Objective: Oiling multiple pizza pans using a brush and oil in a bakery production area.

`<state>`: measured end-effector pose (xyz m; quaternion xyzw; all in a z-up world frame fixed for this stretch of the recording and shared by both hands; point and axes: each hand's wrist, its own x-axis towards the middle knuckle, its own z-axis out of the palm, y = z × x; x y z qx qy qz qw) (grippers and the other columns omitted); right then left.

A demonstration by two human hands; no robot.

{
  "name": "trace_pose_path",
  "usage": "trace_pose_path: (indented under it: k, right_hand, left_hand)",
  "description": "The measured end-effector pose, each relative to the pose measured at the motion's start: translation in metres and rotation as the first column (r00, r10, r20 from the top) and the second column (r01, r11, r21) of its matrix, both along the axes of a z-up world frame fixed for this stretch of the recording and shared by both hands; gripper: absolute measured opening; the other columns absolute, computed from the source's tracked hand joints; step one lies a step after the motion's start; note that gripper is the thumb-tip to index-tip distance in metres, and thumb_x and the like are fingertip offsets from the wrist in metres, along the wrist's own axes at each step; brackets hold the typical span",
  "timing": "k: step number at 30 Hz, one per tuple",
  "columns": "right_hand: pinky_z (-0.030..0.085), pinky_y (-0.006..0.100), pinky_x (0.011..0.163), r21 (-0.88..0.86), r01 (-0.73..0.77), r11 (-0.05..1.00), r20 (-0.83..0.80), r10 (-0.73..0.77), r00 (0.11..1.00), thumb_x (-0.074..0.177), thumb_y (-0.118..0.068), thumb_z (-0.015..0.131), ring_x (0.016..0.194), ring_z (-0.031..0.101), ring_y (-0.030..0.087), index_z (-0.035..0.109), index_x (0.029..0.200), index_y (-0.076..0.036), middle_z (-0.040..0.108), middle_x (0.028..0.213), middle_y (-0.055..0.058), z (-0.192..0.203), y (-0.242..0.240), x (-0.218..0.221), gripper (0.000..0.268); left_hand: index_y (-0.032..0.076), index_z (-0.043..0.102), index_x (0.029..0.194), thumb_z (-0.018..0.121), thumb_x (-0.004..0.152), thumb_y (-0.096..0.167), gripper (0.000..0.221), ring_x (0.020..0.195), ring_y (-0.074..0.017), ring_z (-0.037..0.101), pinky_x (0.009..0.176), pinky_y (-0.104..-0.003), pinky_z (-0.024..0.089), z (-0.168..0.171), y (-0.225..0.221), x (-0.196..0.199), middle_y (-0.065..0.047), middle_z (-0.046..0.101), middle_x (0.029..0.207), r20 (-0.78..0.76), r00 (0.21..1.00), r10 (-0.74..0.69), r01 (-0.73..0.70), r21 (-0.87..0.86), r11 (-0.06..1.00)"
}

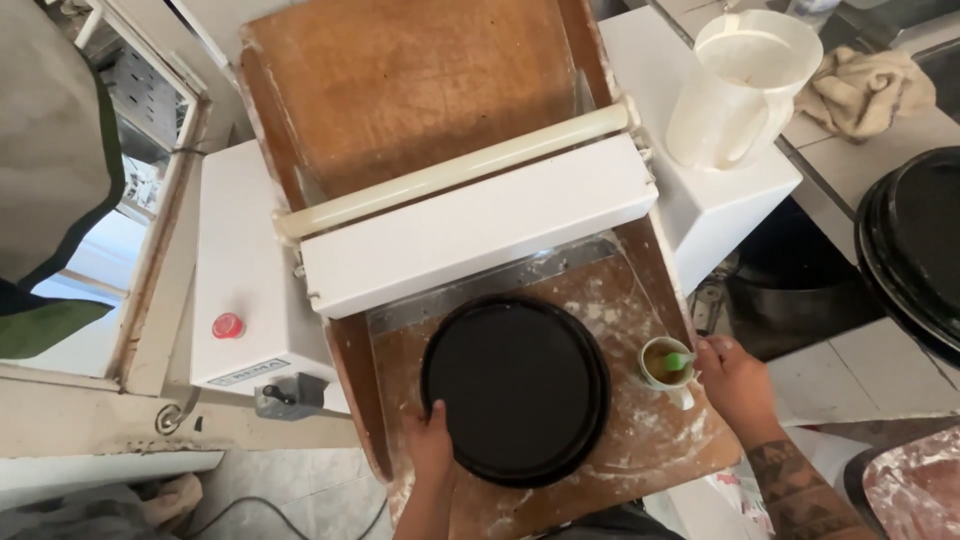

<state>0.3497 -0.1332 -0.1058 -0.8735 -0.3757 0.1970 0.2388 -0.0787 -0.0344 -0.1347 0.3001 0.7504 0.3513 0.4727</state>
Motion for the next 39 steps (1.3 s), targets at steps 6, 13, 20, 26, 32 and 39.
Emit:
trace_pose_path:
  k: [6, 13, 20, 26, 32, 39]
  right_hand:
    - [0.054, 0.051, 0.078, -0.110, -0.202, 0.973, 0.124, 0.215, 0.969, 0.102, -0.041, 0.048, 0.098, 0.072, 0.037, 0.073, 0.118, -0.018, 0.077, 0.112, 0.008, -0.026, 0.012, 0.002, 0.037]
    - [0.053, 0.051, 0.074, -0.136, -0.192, 0.972, 0.118, 0.209, 0.971, 0.102, -0.041, 0.048, 0.091, 0.072, 0.040, 0.071, 0.115, -0.020, 0.077, 0.103, 0.013, -0.029, 0.006, 0.007, 0.033]
    - [0.049, 0.043, 0.079, 0.052, 0.233, 0.971, -0.275, -0.211, 0.938, 0.106, -0.024, 0.048, 0.084, 0.067, 0.031, 0.073, 0.117, -0.003, 0.076, 0.096, 0.016, 0.030, -0.007, -0.016, 0.035]
    - [0.043, 0.027, 0.064, 0.099, 0.775, 0.624, -0.882, -0.305, 0.358, 0.106, -0.018, 0.048, 0.071, 0.052, 0.017, 0.062, 0.112, -0.009, 0.056, 0.084, 0.006, -0.020, -0.039, 0.028, 0.018]
    - [0.044, 0.019, 0.068, 0.123, 0.765, 0.633, -0.942, -0.167, 0.290, 0.114, -0.027, 0.047, 0.068, 0.048, 0.005, 0.057, 0.102, -0.019, 0.053, 0.080, -0.007, 0.113, -0.006, -0.043, 0.017]
    - [0.061, 0.034, 0.056, 0.445, 0.213, 0.870, -0.640, 0.143, 0.755, 0.105, -0.019, 0.055, 0.066, 0.073, 0.026, 0.066, 0.113, 0.000, 0.070, 0.082, 0.021, 0.096, 0.095, -0.099, 0.024]
  left_hand:
    - [0.002, 0.062, 0.131, 0.049, 0.104, 0.039, 0.048, 0.110, -0.0335, 0.068, 0.093, -0.045, 0.057, 0.075, 0.004, 0.028, -0.017, 0.070, 0.125, 0.123, 0.991, 0.057, -0.058, 0.000, 0.998]
    - [0.009, 0.056, 0.147, 0.048, 0.101, 0.045, 0.059, 0.127, -0.0387, 0.061, 0.110, -0.049, 0.052, 0.105, 0.008, 0.057, -0.018, 0.061, 0.145, 0.340, 0.925, 0.170, -0.120, -0.162, 0.979]
    - [0.005, 0.056, 0.148, 0.049, 0.102, 0.037, 0.056, 0.129, -0.0349, 0.062, 0.111, -0.046, 0.051, 0.115, 0.003, 0.077, -0.017, 0.063, 0.145, 0.510, 0.848, 0.145, -0.095, -0.124, 0.988]
    - [0.005, 0.055, 0.150, 0.049, 0.102, 0.036, 0.057, 0.128, -0.0347, 0.062, 0.111, -0.044, 0.052, 0.126, 0.002, 0.085, -0.016, 0.063, 0.146, 0.620, 0.766, 0.169, -0.099, -0.146, 0.984]
    - [0.005, 0.055, 0.149, 0.049, 0.101, 0.038, 0.058, 0.129, -0.0349, 0.062, 0.110, -0.045, 0.052, 0.125, 0.000, 0.090, -0.017, 0.062, 0.147, 0.671, 0.727, 0.145, -0.088, -0.118, 0.989]
    - [0.000, 0.033, 0.159, 0.058, 0.105, 0.045, 0.074, 0.146, -0.0360, 0.045, 0.119, -0.050, 0.042, 0.139, -0.019, 0.092, -0.025, 0.042, 0.159, 0.600, 0.798, -0.053, 0.002, 0.086, 0.996]
